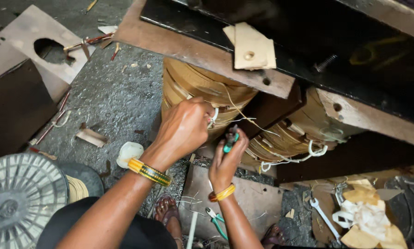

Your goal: The person sits on the floor and uses pliers and a knife to strip and cut white wires attached to stacked copper coils. They repeatedly strip insulation, cut wire ends, and insert wires into slots on the coil assembly.

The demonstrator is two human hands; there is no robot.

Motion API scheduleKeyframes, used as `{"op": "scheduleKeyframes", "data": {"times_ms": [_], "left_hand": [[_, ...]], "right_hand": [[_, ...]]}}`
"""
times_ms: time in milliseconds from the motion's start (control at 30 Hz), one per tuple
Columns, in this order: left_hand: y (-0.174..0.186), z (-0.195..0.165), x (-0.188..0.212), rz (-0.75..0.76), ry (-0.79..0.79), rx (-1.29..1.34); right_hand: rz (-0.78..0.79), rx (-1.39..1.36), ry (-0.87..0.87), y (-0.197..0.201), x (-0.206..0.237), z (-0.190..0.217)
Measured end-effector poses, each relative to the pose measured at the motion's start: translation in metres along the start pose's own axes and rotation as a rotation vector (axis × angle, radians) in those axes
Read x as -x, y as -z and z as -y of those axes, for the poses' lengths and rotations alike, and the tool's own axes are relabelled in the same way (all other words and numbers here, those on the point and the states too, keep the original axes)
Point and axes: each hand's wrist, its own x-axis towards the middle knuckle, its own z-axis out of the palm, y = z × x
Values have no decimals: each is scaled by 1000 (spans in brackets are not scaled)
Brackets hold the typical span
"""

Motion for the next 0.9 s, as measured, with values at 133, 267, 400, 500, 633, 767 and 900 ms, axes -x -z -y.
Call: {"op": "scheduleKeyframes", "data": {"times_ms": [133,267,400,500,633,767,900], "left_hand": [[6,-2,-6,15,15,-20],[9,0,-13,62,91,-35],[7,5,-11,35,59,-43],[1,9,-9,20,30,-16],[-7,15,-6,-55,-37,-52],[-9,20,-3,-57,-94,-69],[-6,20,-1,-50,-111,-86]], "right_hand": [[72,92,188,0,-8,2],[155,82,121,7,-2,11],[442,4,-306,32,0,13],[666,-78,-356,50,-8,11],[833,-377,-341,64,-20,5],[882,-125,-372,70,-13,-15],[916,469,-121,68,19,-40]]}}
